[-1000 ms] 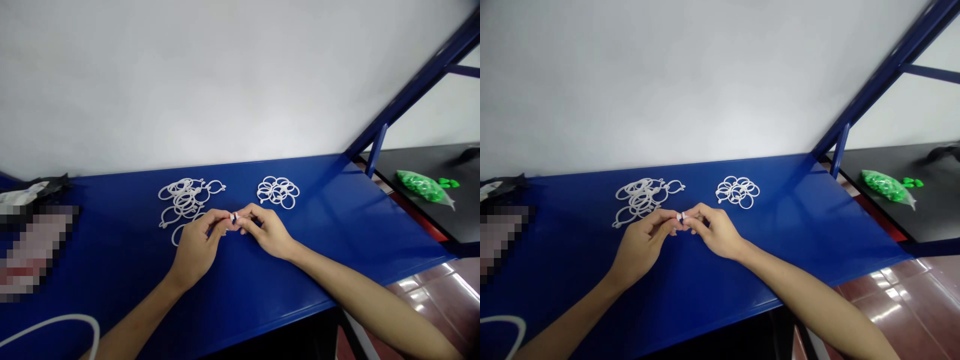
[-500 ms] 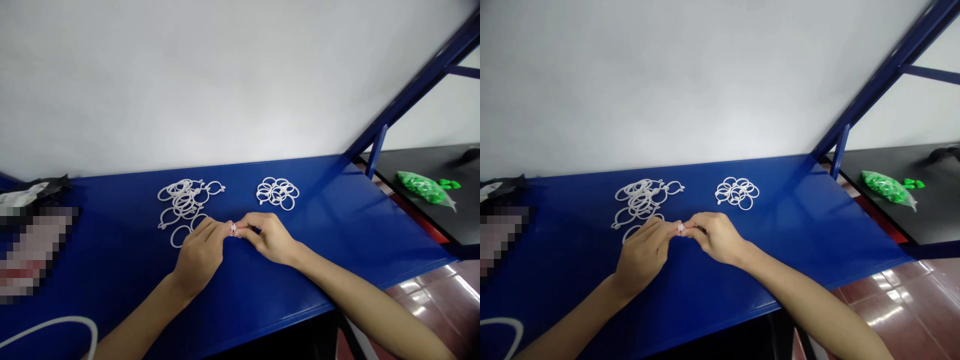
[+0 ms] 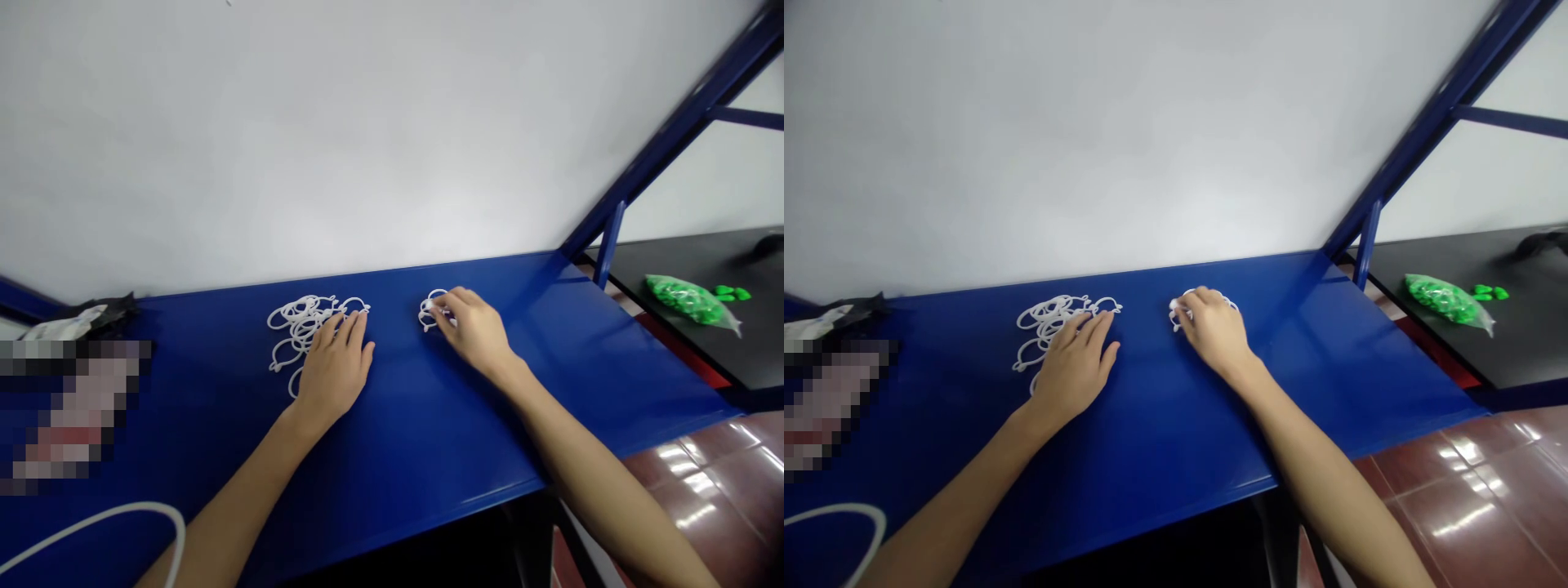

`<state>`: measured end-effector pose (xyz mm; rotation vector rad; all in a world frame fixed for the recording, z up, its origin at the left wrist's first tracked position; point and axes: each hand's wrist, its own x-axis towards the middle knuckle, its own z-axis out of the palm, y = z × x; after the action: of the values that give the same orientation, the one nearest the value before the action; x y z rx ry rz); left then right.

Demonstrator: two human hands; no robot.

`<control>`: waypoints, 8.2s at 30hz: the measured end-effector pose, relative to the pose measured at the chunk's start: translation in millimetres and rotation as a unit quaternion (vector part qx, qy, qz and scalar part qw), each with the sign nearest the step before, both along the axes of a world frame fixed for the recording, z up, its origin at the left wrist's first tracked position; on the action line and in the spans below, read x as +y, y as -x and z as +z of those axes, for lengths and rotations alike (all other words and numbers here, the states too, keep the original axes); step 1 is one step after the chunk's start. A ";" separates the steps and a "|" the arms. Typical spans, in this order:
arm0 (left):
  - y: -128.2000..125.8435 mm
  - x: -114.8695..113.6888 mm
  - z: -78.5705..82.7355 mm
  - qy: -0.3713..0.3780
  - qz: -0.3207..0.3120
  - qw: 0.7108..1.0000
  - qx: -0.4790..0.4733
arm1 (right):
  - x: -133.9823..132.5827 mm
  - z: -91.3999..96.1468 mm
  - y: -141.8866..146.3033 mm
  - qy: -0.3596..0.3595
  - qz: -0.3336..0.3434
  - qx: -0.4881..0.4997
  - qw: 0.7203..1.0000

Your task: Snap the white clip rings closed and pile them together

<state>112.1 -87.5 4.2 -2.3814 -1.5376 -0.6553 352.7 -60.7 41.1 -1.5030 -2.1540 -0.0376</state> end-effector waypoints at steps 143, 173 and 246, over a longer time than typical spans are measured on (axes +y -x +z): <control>6.2 -19.7 26.4 0.274 -0.088 0.838 -0.464 | -42.5 -15.0 42.0 0.270 0.202 0.352 0.873; 55.3 21.4 9.7 0.075 0.160 0.982 -0.068 | 21.1 8.2 -52.4 0.121 -0.202 0.046 0.971; -11.5 -38.9 30.1 0.054 -0.107 0.944 -0.306 | -39.2 -15.2 29.9 0.173 0.242 0.318 0.900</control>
<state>123.7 -126.4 34.3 -2.5933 -1.5546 -1.5130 322.8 -100.0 26.0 -0.9019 -1.9561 0.9206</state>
